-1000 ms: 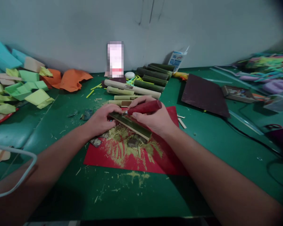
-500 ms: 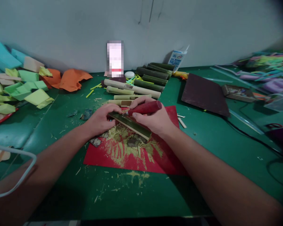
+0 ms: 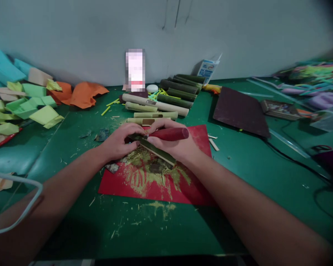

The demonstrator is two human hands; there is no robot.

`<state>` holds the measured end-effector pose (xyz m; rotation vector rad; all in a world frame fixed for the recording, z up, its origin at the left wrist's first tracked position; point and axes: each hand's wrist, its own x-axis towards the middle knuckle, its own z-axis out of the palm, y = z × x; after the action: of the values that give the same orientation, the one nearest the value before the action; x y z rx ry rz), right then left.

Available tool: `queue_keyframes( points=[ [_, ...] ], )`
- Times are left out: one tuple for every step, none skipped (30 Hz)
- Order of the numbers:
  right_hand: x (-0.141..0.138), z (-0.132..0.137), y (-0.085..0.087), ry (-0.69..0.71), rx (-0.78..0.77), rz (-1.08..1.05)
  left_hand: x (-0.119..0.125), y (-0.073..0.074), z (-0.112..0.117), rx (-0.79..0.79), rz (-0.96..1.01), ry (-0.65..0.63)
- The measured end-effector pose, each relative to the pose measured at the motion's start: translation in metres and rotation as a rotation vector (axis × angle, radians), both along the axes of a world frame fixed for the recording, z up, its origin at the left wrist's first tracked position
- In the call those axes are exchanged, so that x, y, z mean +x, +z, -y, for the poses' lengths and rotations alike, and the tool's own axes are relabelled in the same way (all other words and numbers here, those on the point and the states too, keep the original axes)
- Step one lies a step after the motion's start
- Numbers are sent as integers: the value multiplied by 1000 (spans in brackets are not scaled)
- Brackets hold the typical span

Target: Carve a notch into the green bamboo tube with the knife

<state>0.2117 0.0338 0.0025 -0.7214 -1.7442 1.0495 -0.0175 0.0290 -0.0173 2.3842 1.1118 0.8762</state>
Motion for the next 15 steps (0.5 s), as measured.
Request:
queue_keyframes(
  points=[
    [0,0,-1,3,8,8,0,0,0,-4,2,-3],
    [-1,0,-2,4,12,12,0,0,0,-7,4,-4],
    [-1,1,-3,0,15,10,0,0,0,-9,4,-3],
    [-2,1,-3,-6,15,7,0,0,0,-13,3,1],
    [-2,1,-4,-15,10,3,0,0,0,-17,-1,7],
    [-2,2,-4,-24,1,4,-1,-1,0,-19,-7,13],
    [-2,2,-3,-32,-12,6,-1,-1,0,-19,-12,20],
    [-2,2,-3,-39,-24,9,-1,-2,0,-17,-16,26],
    [-2,2,-3,-44,-36,14,-1,-2,0,-14,-19,33],
    [-1,3,-2,-50,-44,19,-1,-3,0,-14,-21,37],
    [-1,3,-2,-57,-46,20,-1,-3,0,-17,-24,39],
    [-1,3,-2,-63,-44,23,-1,-3,0,-23,-27,38],
    [-1,3,-2,-67,-41,29,-1,-3,0,-29,-30,36],
    [-1,3,-2,-69,-35,35,-1,-2,0,-36,-34,34],
    [-1,3,-2,-69,-26,41,-1,-2,1,-42,-39,31]
  ],
)
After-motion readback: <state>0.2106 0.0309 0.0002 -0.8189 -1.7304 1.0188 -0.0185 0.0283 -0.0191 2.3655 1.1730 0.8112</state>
